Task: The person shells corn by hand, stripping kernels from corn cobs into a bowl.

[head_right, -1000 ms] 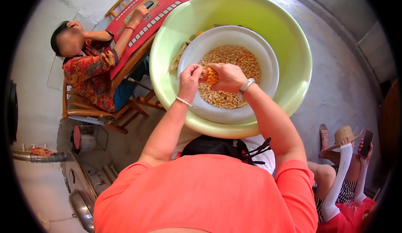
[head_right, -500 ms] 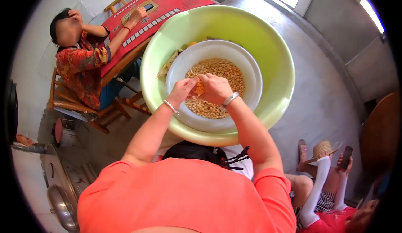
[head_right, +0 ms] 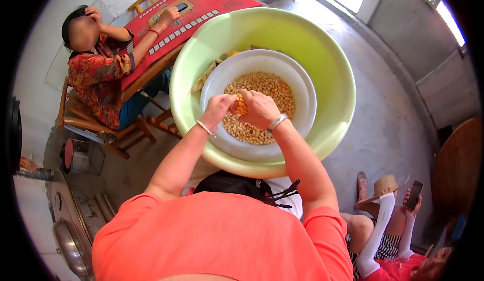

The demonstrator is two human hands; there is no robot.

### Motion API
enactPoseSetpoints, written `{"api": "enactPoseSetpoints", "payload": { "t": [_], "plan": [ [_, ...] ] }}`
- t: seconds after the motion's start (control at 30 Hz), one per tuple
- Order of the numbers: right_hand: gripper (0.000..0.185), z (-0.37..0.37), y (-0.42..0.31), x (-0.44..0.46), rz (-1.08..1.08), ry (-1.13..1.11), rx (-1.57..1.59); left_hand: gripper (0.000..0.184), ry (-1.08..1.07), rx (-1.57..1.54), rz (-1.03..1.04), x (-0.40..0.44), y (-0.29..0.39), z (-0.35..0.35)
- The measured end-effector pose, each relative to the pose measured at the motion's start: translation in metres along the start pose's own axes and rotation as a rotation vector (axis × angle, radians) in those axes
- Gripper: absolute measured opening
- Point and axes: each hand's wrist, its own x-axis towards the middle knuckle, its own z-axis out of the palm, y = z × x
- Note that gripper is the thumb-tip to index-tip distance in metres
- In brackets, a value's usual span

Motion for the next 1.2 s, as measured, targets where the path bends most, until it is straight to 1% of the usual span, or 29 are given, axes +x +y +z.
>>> {"api": "enactPoseSetpoints", "payload": {
  "t": [0.03,0.13,0.23,0.33,0.43,0.53,0.63,0.73,0.83,0.93,0.97,1.07,1.1,1.2],
  "plan": [
    [0.061,-0.001,-0.001,0.0,0.01,-0.02,-0.004,0.029,0.004,0.032,0.025,0.0,-0.001,0.0],
    [0.056,-0.002,-0.001,0.0,0.033,-0.002,0.016,0.03,-0.011,-0.047,0.038,-0.003,0.004,0.004],
    [0.053,0.0,0.002,0.001,0.044,0.007,0.023,0.033,-0.038,-0.054,0.027,-0.004,0.005,0.009],
    [0.054,0.001,0.002,0.001,0.037,-0.004,0.039,0.036,-0.066,-0.08,0.014,-0.005,0.001,0.007],
    [0.058,0.001,0.003,0.001,0.007,-0.013,0.062,0.034,-0.106,-0.146,-0.048,-0.002,-0.001,0.003],
    [0.064,-0.004,0.001,-0.001,0.019,-0.02,0.111,0.031,-0.095,-0.132,-0.093,-0.002,0.003,0.001],
    [0.07,-0.022,-0.008,0.0,0.209,-0.2,0.07,0.029,-0.096,-0.201,-0.096,-0.003,0.005,0.001],
    [0.072,-0.016,-0.002,0.001,0.241,-0.179,-0.016,0.029,0.008,-0.076,0.122,0.001,-0.005,0.008],
    [0.067,-0.016,-0.001,0.002,0.256,-0.24,-0.03,0.026,-0.045,-0.004,0.17,0.005,-0.008,0.003],
    [0.058,-0.008,0.006,0.003,0.313,-0.171,0.314,0.023,0.166,-0.188,0.004,0.005,0.001,-0.002],
    [0.047,-0.008,0.009,0.004,0.357,-0.165,0.557,0.022,0.219,-0.279,-0.099,0.006,-0.002,-0.007],
    [0.039,-0.016,0.004,0.005,0.556,-0.119,1.014,0.023,0.286,-0.02,-0.097,0.005,-0.008,-0.005],
    [0.035,-0.02,0.001,0.005,0.559,-0.13,1.085,0.025,0.216,0.011,-0.034,0.002,-0.007,-0.004],
    [0.034,-0.011,0.007,0.006,0.47,-0.134,1.074,0.026,0.006,-0.153,-0.223,-0.001,0.002,-0.003]
  ]
}}
